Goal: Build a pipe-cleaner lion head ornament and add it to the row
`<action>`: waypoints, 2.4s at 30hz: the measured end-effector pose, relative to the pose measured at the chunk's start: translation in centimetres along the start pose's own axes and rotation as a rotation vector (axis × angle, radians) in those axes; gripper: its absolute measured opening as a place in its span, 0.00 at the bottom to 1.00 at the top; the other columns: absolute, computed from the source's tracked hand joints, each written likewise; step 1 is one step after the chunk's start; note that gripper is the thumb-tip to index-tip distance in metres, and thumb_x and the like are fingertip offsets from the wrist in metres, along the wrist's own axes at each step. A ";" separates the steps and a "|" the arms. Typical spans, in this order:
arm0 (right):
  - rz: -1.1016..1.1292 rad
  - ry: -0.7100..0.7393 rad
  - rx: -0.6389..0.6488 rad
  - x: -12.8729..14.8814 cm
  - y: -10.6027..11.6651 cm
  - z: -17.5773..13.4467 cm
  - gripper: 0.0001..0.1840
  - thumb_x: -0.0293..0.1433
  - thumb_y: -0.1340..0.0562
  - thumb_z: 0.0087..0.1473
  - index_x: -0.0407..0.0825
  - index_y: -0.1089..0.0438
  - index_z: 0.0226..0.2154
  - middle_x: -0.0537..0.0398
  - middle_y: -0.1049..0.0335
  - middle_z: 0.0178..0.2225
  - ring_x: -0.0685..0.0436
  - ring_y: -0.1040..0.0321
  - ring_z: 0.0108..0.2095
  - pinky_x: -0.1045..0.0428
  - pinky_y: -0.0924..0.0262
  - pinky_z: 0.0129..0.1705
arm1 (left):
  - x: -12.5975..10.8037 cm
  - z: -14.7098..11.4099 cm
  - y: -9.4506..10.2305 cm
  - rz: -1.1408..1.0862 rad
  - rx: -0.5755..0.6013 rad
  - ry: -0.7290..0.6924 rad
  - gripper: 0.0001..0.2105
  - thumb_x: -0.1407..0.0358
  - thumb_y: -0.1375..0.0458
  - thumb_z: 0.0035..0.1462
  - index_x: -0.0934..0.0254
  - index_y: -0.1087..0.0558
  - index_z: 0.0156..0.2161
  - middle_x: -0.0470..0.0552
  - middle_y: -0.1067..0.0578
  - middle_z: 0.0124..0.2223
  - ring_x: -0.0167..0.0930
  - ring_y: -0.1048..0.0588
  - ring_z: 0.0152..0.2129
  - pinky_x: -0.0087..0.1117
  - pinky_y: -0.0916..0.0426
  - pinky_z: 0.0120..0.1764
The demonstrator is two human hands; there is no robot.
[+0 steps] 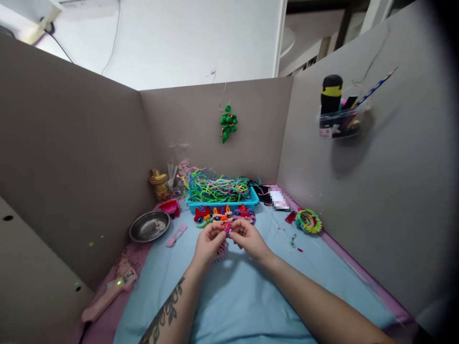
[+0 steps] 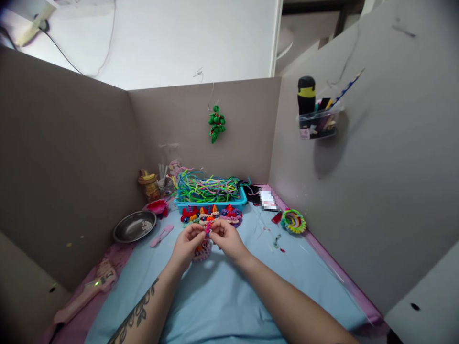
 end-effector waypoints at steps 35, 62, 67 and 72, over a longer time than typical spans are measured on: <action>-0.243 0.351 0.035 2.8 -0.5 -1.2 0.09 0.34 0.43 0.54 0.47 0.30 0.29 0.53 0.35 0.31 0.45 0.37 0.35 0.51 0.42 0.39 | 0.2 -0.4 -0.9 -0.003 0.064 0.055 0.17 0.60 0.34 0.41 0.65 0.35 0.30 0.41 0.30 0.19 0.21 0.32 0.16 0.22 0.39 0.23; -0.418 0.222 0.136 0.3 -1.2 -0.7 0.13 0.35 0.43 0.53 0.46 0.36 0.21 0.58 0.41 0.23 0.49 0.42 0.27 0.55 0.49 0.28 | -1.5 -0.4 -1.3 0.127 0.129 -0.094 0.20 0.59 0.35 0.43 0.65 0.29 0.41 0.46 0.30 0.28 0.26 0.32 0.25 0.25 0.39 0.29; -0.284 0.141 0.109 0.0 -0.7 -0.5 0.15 0.40 0.41 0.51 0.47 0.36 0.21 0.60 0.43 0.20 0.51 0.45 0.23 0.55 0.49 0.26 | -0.8 -0.2 -0.6 0.120 0.099 -0.052 0.19 0.58 0.37 0.45 0.63 0.29 0.43 0.48 0.28 0.29 0.26 0.31 0.24 0.25 0.39 0.28; -0.080 -0.030 0.111 -1.6 -0.3 -0.3 0.18 0.43 0.41 0.49 0.47 0.40 0.20 0.64 0.47 0.15 0.54 0.51 0.17 0.57 0.56 0.20 | 0.3 0.1 -0.4 0.199 0.144 -0.038 0.15 0.61 0.35 0.42 0.67 0.27 0.35 0.50 0.26 0.30 0.28 0.30 0.26 0.27 0.37 0.31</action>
Point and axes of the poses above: each hand's wrist, its own z-axis towards the middle knuckle, its own y-axis out of the back of the hand, x = y × z, the point moved 9 cm from there along z, towards the middle knuckle
